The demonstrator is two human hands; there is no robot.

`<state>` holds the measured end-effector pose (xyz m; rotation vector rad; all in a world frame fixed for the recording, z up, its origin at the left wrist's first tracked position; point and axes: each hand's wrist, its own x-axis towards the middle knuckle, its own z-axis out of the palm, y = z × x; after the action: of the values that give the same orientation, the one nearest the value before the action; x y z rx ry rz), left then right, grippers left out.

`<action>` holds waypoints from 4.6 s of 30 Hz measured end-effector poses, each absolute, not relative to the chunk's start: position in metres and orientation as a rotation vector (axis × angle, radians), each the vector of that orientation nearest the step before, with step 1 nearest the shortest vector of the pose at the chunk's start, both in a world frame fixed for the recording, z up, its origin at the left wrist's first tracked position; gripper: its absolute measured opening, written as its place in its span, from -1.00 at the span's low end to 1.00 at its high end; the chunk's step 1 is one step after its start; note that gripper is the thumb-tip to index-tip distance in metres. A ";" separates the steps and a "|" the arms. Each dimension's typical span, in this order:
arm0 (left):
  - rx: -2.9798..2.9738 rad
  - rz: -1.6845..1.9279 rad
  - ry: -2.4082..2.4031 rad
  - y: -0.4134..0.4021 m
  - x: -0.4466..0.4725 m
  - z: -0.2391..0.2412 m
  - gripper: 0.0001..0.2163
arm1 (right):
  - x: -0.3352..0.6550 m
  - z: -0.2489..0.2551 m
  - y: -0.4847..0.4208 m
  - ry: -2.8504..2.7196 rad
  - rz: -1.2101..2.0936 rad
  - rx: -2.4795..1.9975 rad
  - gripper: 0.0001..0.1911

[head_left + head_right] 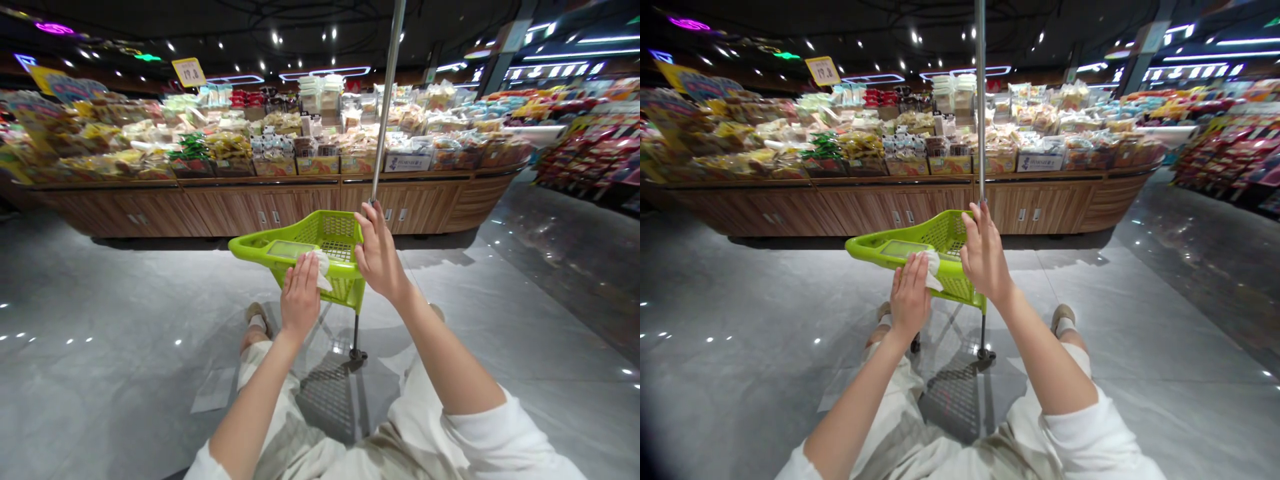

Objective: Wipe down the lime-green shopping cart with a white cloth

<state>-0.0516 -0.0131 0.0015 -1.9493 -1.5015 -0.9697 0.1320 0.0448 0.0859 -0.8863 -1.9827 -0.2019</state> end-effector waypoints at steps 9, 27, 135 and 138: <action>-2.038 -0.878 -1.431 -0.019 0.026 -0.010 -0.39 | 0.133 0.086 0.047 -1.959 -0.165 -0.865 -0.41; -1.978 -1.131 -1.482 -0.017 0.039 -0.022 -0.34 | 0.130 0.084 0.045 -1.927 -0.133 -0.875 -0.47; -2.000 -0.916 -1.303 -0.012 -0.009 -0.011 -0.40 | 0.155 0.035 0.000 -2.188 -0.520 -1.032 -0.22; -1.872 -1.036 -1.501 -0.004 -0.043 -0.003 -0.35 | 0.156 0.035 0.000 -2.199 -0.540 -1.043 -0.22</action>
<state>-0.0430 -0.0044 -0.0033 -1.8724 -1.5010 -1.0363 0.1556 -0.0002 0.0353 -1.0434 -2.1987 -0.5400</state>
